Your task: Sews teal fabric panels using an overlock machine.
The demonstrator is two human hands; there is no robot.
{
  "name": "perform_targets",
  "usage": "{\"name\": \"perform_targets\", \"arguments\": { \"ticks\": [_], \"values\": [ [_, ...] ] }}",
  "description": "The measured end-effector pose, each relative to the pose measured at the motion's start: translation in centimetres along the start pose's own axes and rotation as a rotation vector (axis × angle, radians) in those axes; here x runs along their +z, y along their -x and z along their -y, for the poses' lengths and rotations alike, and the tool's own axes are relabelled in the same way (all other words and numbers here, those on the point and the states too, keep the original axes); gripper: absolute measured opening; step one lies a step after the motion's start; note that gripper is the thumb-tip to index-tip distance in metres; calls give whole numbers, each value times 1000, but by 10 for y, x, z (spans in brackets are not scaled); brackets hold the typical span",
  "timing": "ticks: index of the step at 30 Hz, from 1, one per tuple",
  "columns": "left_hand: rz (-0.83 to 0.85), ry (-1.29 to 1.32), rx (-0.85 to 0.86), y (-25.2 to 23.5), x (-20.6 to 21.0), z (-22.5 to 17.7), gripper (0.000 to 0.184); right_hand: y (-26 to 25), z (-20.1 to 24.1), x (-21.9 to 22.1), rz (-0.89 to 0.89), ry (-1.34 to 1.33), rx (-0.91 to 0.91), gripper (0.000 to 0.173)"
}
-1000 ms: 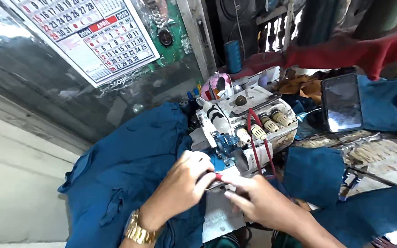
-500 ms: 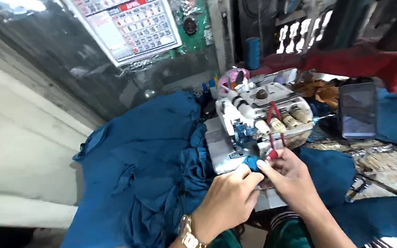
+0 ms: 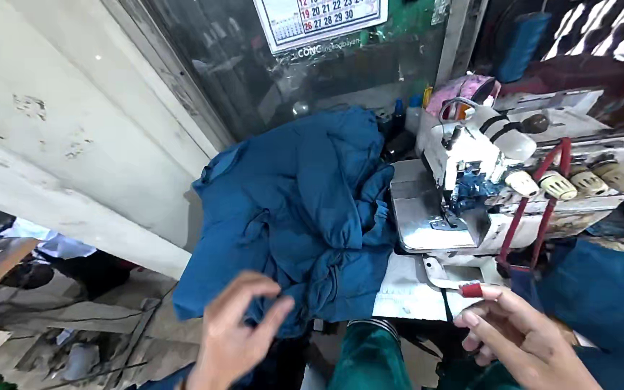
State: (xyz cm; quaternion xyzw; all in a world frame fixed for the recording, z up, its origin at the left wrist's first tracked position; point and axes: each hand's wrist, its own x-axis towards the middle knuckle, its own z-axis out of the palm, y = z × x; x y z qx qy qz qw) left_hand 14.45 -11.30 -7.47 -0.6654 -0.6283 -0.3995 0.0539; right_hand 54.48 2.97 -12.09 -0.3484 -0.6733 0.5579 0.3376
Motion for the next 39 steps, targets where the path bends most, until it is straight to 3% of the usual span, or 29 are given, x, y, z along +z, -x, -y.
{"name": "perform_targets", "arguments": {
  "ticks": [2, 3, 4, 5, 6, 7, 9, 12, 14, 17, 18, 21, 22, 23, 25, 26, 29, 31, 33, 36, 37, 39],
  "values": [
    [88, -214, -37, 53, 13, 24, 69, 9, 10, 13, 5, 36, 116, 35],
    [131, -306, -54, 71, 18, 38, 78, 11, 13, 20, 15, 40, 155, 35],
    [146, -352, -67, 82, 20, 50, 71, 11, 15, 25, 53, 53, 161, 33],
    [133, -359, -68, 84, 19, 57, 52, 8, 11, 27, 112, 54, 143, 33],
    [117, -338, -62, 74, 13, 57, 32, 3, -2, 23, 187, 40, 94, 34],
    [125, -319, -65, 56, 2, 48, 24, -1, -11, 20, 238, 38, 46, 34],
    [116, -301, -103, 15, -24, 19, 30, -5, -9, 16, 295, 42, -8, 32],
    [-76, -102, -141, -54, -49, -32, 31, -16, 0, 18, 307, 32, -84, 27],
    [-143, 98, -159, -90, -52, -64, 23, -22, 8, 26, 318, 32, -116, 25],
    [-110, 350, -204, -128, -44, -83, 28, -35, 24, 56, 285, 37, -152, 26],
    [-91, 393, -242, -140, -40, -89, 29, -43, 27, 70, 261, 62, -179, 32],
    [-108, 537, -311, -164, -32, -103, 32, -77, 30, 121, 286, 358, -209, 87],
    [-140, 576, -329, -169, -32, -106, 32, -90, 27, 137, 309, 477, -205, 93],
    [-183, 600, -345, -175, -33, -107, 31, -100, 22, 149, 309, 550, -231, 84],
    [-292, 613, -358, -188, -43, -93, 29, -111, 18, 154, 182, 543, -369, 41],
    [-360, 598, -375, -196, -50, -80, 28, -111, 23, 146, 91, 492, -435, 31],
    [-546, 540, -446, -195, -70, -12, 30, -96, 44, 102, -58, 566, -570, 34],
    [-573, 462, -536, -172, -75, 44, 37, -82, 45, 78, 15, 865, -585, 44],
    [-585, 347, -666, -140, -68, 104, 50, -66, 31, 60, 94, 1074, -559, 37],
    [-444, 65, -901, -86, -45, 159, 57, -47, 16, 29, 46, 1148, -479, 23],
    [-347, -78, -901, -73, -36, 165, 56, -44, 13, 20, 12, 1130, -459, 19],
    [-227, -333, -711, -60, -27, 159, 62, -40, 17, 8, -115, 1062, -495, 19]
  ]
}}
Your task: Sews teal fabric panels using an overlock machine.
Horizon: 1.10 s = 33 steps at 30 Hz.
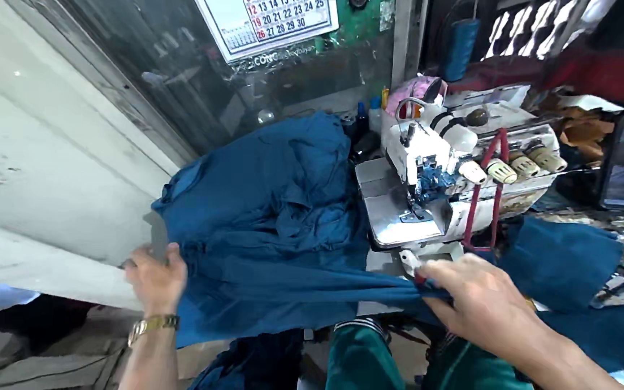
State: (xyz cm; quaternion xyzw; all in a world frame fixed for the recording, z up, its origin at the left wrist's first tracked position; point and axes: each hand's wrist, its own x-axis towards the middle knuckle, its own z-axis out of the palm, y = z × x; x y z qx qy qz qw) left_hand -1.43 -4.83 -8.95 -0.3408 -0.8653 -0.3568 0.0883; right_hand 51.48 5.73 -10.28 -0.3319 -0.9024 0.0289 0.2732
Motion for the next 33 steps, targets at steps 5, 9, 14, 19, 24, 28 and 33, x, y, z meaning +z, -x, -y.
{"name": "perform_targets", "arguments": {
  "ticks": [5, 9, 14, 19, 24, 28, 33],
  "values": [
    [208, 36, 446, 35, -11, -102, 45, 8, 22, -23, -389, -61, -123, 7],
    [498, 54, 764, 95, 2, -167, 27, 64, 25, 26, 31, -20, -103, 27],
    [722, -30, 1029, 161, 58, -175, 28, 74, 31, 37, 141, -94, 76, 35],
    [576, -78, 1139, 175, 80, -196, 18, 41, 10, 28, 43, -189, 117, 35],
    [738, 152, 952, 179, 60, -184, 27, 29, -5, 25, 208, -315, 101, 46],
    [803, 325, 753, 158, 25, -167, 27, 34, -11, 1, 298, -490, 167, 36],
    [682, 221, 801, 103, -27, -181, 29, 27, 0, -17, 437, -962, 202, 22]
  ]
}}
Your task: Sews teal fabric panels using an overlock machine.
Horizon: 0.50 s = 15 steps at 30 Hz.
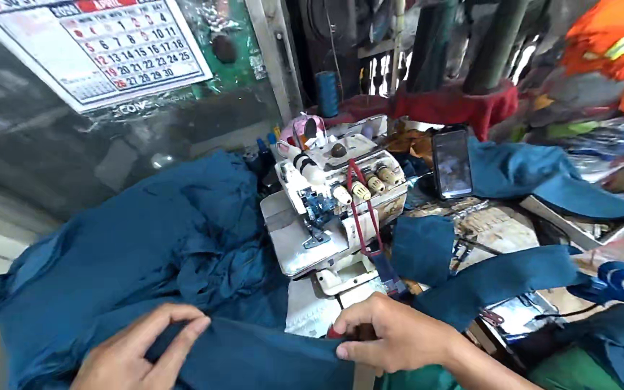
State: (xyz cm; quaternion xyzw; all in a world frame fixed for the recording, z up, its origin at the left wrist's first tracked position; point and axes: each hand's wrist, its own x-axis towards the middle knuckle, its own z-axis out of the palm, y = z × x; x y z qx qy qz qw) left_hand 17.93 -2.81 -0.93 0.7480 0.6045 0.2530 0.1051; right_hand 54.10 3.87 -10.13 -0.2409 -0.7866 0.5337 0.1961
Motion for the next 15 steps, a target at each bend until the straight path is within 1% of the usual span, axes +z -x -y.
{"name": "perform_targets", "arguments": {
  "ticks": [1, 2, 4, 6, 7, 8, 9, 11, 12, 13, 14, 15],
  "values": [
    [-44, -61, 37, -7, 2, 13, 29, -3, -7, 6, -30, -52, 32, 22],
    [-94, -123, 45, -16, 12, 24, 31, -6, -17, 14, -93, -104, 64, 23],
    [-147, -177, 7, -37, 53, 47, 34, -11, -32, 31, -252, -239, 132, 24],
    [-119, -179, -36, -49, 105, 74, 30, -9, -36, 40, -360, -379, 201, 24],
    [-110, -190, -44, -51, 125, 84, 28, -7, -36, 42, -387, -418, 225, 22],
    [-120, -201, -46, -51, 134, 90, 28, -5, -35, 43, -393, -450, 238, 21],
    [-124, -206, -48, -51, 132, 91, 27, -4, -35, 42, -380, -483, 240, 21],
    [-126, -235, -33, -43, 114, 80, 33, -1, -30, 41, -331, -508, 231, 27],
    [-147, -238, -13, -36, 103, 67, 36, -1, -28, 41, -320, -502, 218, 31],
    [-182, -212, -2, -25, 93, 51, 36, -2, -26, 41, -328, -493, 200, 33],
    [-230, -131, -1, -11, 87, 29, 32, -4, -26, 43, -354, -491, 180, 34],
    [-283, 26, -4, 5, 87, 3, 26, -6, -26, 47, -388, -495, 151, 34]
  ]
}}
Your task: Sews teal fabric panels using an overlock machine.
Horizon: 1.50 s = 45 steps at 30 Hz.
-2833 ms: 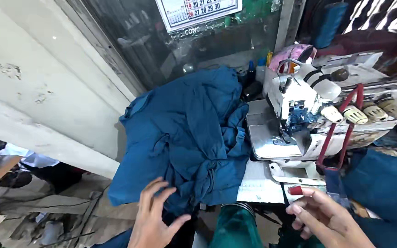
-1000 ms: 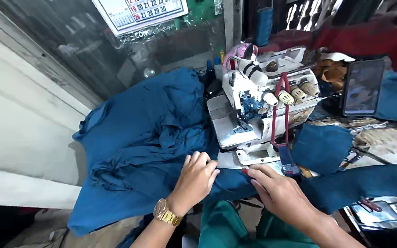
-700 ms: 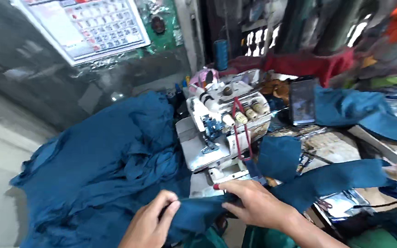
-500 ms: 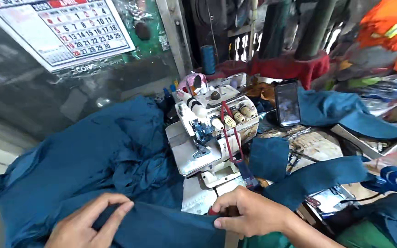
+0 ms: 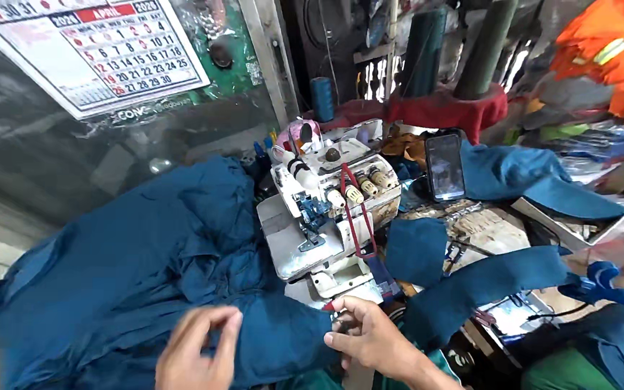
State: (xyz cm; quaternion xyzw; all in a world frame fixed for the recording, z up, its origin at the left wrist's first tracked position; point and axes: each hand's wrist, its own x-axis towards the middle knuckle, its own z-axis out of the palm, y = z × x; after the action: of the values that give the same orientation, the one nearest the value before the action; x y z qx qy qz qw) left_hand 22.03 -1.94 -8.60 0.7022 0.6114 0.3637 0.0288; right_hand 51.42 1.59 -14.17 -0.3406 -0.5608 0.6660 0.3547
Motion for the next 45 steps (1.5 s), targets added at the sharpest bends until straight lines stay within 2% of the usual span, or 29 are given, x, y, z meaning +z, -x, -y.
{"name": "perform_targets", "arguments": {
  "ticks": [2, 5, 8, 11, 13, 16, 20, 23, 26, 27, 29, 32, 34, 36, 39, 42, 43, 45],
  "values": [
    [-48, 382, -82, 35, 15, -52, 21, -4, -4, 12, -46, -28, -89, 37],
    [-29, 545, -192, 71, 68, -83, 35, -12, -4, 31, -100, -40, -168, 40],
    [-106, 462, -327, 70, 74, -87, 15, -11, 5, 27, -170, 150, -167, 44],
    [-99, 404, -249, 69, 59, -68, 14, -11, 4, 10, -249, 566, -192, 44],
    [-127, 290, -226, 65, 46, -77, 15, -11, -1, 7, -257, 688, -191, 42],
    [-179, 75, -164, 64, 48, -73, 17, -9, -12, 15, -252, 686, -246, 22],
    [-230, 106, -118, 74, 67, -44, 17, -5, -22, 36, -189, 628, -276, 22],
    [-249, 131, -94, 60, 43, -46, 24, 3, -5, 54, -78, 552, -319, 20],
    [-392, -24, 41, 34, 7, -66, 27, 14, 18, 63, -11, 402, -351, 16],
    [-393, -94, 68, 25, 0, -71, 26, 13, 22, 62, -21, 362, -325, 15],
    [-261, -247, 100, 6, 9, -63, 23, 1, 19, 53, -79, 413, -190, 18],
    [39, -362, 111, -12, 66, -12, 23, -24, -6, 39, -146, 757, 13, 33],
    [120, -361, 95, -17, 82, 0, 24, -29, -4, 38, -155, 846, 83, 40],
    [145, -340, 44, -17, 78, -7, 22, -25, 14, 43, -110, 835, 197, 45],
    [66, -358, 0, -11, 68, -20, 25, -26, 14, 37, -107, 786, 152, 41],
    [8, -363, 31, -4, 79, -12, 19, -23, 13, 35, -74, 751, 133, 40],
    [37, -365, 29, -2, 85, -7, 19, -22, 7, 34, -70, 769, 89, 40],
    [70, -370, 26, -4, 88, -3, 19, -23, -18, 32, -92, 846, -136, 34]
  ]
}}
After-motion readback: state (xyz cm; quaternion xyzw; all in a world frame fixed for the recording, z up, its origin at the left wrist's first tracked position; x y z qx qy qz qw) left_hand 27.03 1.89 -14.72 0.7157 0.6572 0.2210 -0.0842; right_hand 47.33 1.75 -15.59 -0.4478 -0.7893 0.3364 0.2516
